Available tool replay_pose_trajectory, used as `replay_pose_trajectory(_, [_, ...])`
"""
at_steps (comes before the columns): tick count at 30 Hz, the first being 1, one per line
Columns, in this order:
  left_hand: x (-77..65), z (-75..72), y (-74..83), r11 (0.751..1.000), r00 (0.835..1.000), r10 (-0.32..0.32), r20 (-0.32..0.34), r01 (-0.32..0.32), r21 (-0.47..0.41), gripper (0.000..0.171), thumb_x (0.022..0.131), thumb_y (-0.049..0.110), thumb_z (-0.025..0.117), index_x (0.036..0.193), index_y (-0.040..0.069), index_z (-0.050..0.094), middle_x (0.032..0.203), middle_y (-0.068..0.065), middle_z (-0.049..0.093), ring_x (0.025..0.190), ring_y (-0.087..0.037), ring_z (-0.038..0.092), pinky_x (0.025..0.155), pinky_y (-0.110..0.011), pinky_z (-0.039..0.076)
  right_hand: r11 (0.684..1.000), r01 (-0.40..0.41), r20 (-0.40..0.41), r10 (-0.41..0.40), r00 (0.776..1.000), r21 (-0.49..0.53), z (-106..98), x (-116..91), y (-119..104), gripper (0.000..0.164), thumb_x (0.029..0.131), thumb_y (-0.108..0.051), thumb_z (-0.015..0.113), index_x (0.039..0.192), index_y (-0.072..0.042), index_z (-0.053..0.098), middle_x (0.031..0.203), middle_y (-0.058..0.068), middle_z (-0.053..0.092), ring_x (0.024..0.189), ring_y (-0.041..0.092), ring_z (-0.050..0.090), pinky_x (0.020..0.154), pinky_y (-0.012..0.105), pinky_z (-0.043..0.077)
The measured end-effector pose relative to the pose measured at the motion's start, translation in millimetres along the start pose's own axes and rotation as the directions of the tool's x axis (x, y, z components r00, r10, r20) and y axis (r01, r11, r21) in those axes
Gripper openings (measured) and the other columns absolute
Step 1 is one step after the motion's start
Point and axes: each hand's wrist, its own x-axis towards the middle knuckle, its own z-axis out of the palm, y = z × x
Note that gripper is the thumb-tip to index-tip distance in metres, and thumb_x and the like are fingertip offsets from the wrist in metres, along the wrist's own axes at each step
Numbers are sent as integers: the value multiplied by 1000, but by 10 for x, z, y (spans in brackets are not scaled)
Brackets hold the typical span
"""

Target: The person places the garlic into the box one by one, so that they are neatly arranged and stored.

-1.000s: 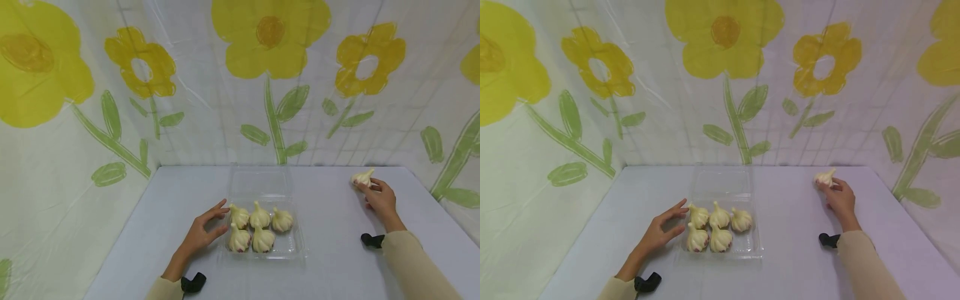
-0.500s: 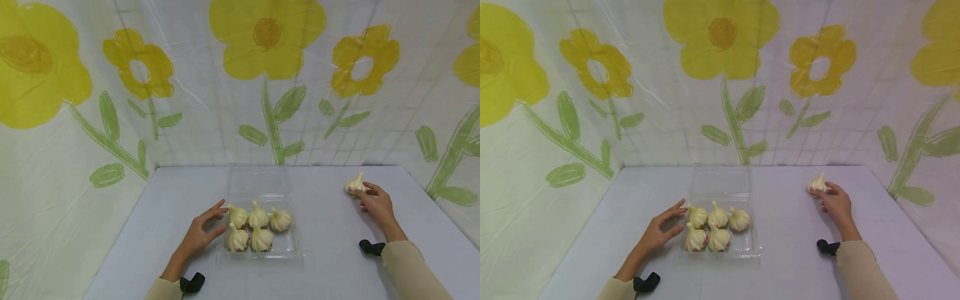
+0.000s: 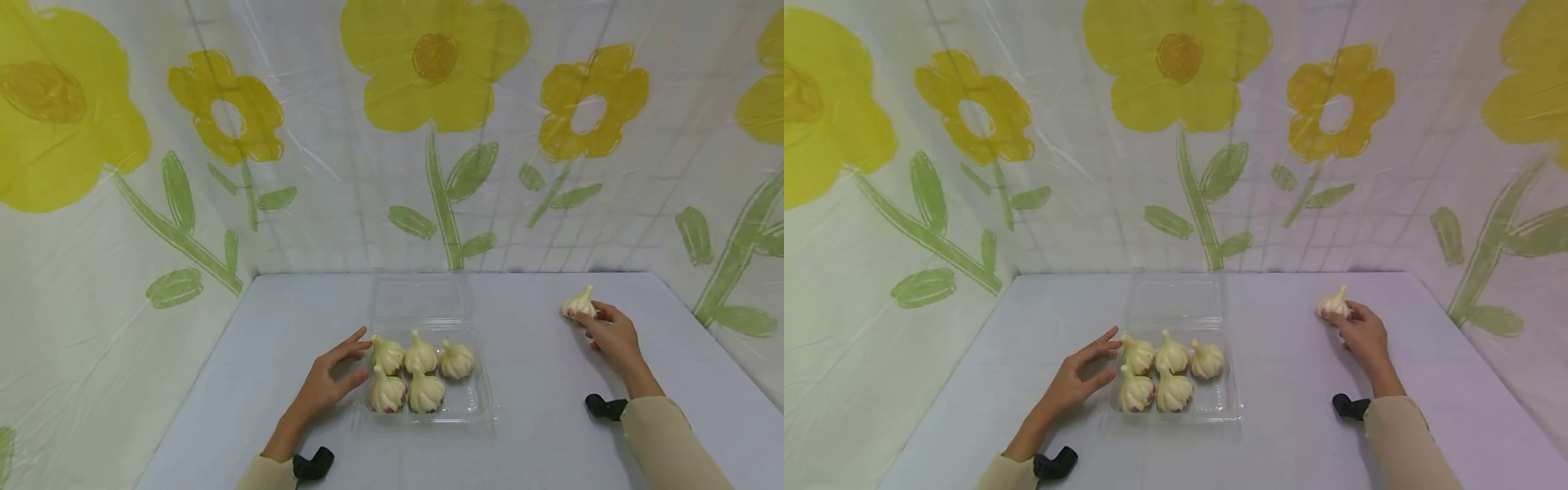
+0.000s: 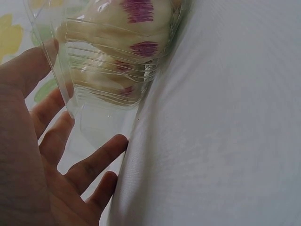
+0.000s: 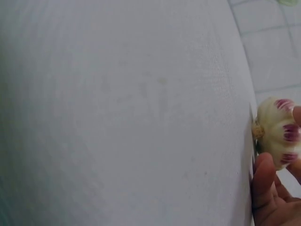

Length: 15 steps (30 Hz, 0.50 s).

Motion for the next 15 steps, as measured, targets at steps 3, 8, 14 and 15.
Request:
replay_pose_trajectory(3, [0, 2, 1, 1000, 1000, 1, -3, -1, 2, 45, 94, 15, 74, 137, 17, 64, 160, -8, 45, 116, -27, 67, 106, -37, 47, 1000, 6, 3, -6, 1000, -20, 2, -4, 2, 87, 96, -56, 62, 157, 0, 34, 139, 21, 44, 67, 2, 56, 57, 24, 52])
replay_pose_trajectory(8, [-1, 5, -8, 1000, 1000, 18, -6, -18, 11, 45, 94, 14, 73, 137, 16, 64, 160, -10, 46, 115, -28, 68, 106, -40, 48, 999, 26, 0, -26, 1000, -27, 1, -6, 22, 89, 96, -57, 62, 157, 0, 33, 142, 24, 44, 69, -1, 56, 57, 25, 53])
replay_pose_trajectory(14, [-8, 4, -1, 1000, 1000, 12, -6, -12, 6, 44, 94, 14, 74, 136, 13, 65, 159, -9, 46, 115, -29, 68, 106, -37, 47, 1000, 10, -20, -11, 1000, -26, 11, -3, 42, 90, 94, -59, 64, 157, -1, 35, 139, 20, 47, 72, -4, 55, 59, 24, 54])
replay_pose_trajectory(15, [-8, 5, 1, 1000, 1000, 9, -7, -9, 4, 44, 94, 15, 74, 136, 13, 65, 159, -8, 46, 115, -29, 68, 106, -36, 47, 1000, 5, -22, -5, 1000, -25, 14, -3, 46, 90, 94, -59, 64, 157, -2, 35, 138, 19, 47, 73, -4, 55, 59, 24, 54])
